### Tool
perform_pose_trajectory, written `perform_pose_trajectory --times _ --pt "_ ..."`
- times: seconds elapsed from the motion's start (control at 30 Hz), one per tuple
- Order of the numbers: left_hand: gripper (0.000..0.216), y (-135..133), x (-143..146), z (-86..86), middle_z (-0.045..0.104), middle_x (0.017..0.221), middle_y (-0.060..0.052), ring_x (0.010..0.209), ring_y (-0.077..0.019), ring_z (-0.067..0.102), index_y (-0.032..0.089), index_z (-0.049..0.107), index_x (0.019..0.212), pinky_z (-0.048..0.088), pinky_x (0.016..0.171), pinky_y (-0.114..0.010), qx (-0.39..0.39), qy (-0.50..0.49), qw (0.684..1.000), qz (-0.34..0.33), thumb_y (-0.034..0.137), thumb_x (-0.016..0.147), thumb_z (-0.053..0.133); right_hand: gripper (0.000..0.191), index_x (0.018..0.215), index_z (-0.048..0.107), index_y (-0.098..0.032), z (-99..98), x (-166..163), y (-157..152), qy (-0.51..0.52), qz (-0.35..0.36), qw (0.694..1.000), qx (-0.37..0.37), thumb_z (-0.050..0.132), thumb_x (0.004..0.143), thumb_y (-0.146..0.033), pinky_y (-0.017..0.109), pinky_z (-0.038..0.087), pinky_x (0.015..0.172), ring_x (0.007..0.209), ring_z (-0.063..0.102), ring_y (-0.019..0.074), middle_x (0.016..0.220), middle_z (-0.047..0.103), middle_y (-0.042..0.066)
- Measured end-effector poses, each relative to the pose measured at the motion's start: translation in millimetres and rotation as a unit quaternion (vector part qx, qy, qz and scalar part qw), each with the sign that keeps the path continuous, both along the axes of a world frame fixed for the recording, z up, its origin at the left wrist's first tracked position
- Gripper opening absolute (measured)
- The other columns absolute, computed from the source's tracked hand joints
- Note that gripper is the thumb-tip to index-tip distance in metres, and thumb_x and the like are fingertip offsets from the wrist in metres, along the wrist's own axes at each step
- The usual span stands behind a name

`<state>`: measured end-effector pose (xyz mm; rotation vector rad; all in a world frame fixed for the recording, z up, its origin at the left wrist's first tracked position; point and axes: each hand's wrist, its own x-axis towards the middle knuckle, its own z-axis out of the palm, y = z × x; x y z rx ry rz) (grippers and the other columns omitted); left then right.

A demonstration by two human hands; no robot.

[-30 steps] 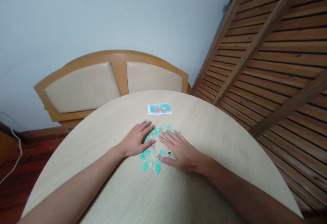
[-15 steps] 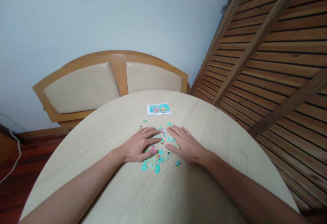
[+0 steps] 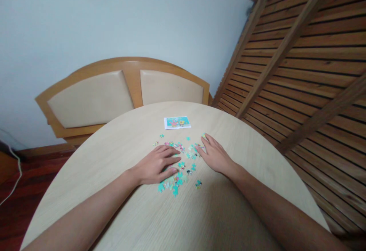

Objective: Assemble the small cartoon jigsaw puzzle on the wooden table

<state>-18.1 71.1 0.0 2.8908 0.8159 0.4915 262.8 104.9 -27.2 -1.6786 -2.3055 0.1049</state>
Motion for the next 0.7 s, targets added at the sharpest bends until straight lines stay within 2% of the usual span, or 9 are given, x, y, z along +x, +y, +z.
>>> perform_pose_trajectory --times 0.07,0.27,0.33,0.5,0.7 --pt "0.043 0 -1 -0.7 0.055 0.142 -0.012 0.13 -0.0308 0.05 0.023 0.058 0.137 0.035 0.113 -0.053 0.002 0.001 1.0 0.007 0.044 0.101 0.048 0.068 0.147 0.045 -0.005 -0.9 1 1 0.002 0.007 1.0 -0.011 0.034 0.101 -0.055 0.05 0.028 0.12 0.147 0.032 0.0343 0.158 0.035 0.023" --pt "0.046 -1 0 0.7 0.051 0.146 -0.01 0.135 -0.0303 0.045 0.027 0.054 0.141 0.035 0.114 -0.052 -0.009 0.005 0.999 -0.049 0.044 0.099 0.052 0.058 0.146 0.046 -0.015 4.0 -1 -1 0.024 0.054 0.998 -0.024 0.038 0.101 -0.05 0.056 0.028 0.119 0.145 0.036 0.0315 0.155 0.042 0.015" --pt "0.044 -1 0 0.6 0.051 0.146 -0.01 0.135 -0.03 0.046 0.026 0.055 0.141 0.034 0.115 -0.052 -0.002 0.007 0.999 -0.034 0.042 0.101 0.049 0.054 0.144 0.048 -0.017 6.2 -3 -3 0.033 0.078 0.996 -0.017 0.04 0.101 -0.049 0.057 0.029 0.118 0.143 0.039 0.0309 0.153 0.046 0.015" --pt "0.043 0 0 -1.5 0.051 0.148 -0.011 0.136 -0.0303 0.045 0.024 0.054 0.142 0.031 0.117 -0.055 -0.007 0.02 1.0 0.023 0.041 0.103 0.044 0.047 0.139 0.056 -0.018 10.7 -7 -6 0.042 0.156 0.987 -0.005 0.044 0.101 -0.043 0.05 0.029 0.12 0.139 0.046 0.0269 0.149 0.05 0.014" --pt "0.047 1 -2 -4.9 0.046 0.153 -0.01 0.141 -0.0315 0.041 0.027 0.05 0.146 0.031 0.117 -0.056 -0.022 0.015 0.999 0.024 0.045 0.103 0.045 0.047 0.139 0.058 -0.018 13.0 -7 -8 0.028 0.162 0.986 -0.007 0.043 0.102 -0.044 0.049 0.031 0.119 0.144 0.04 0.0276 0.153 0.047 0.015"
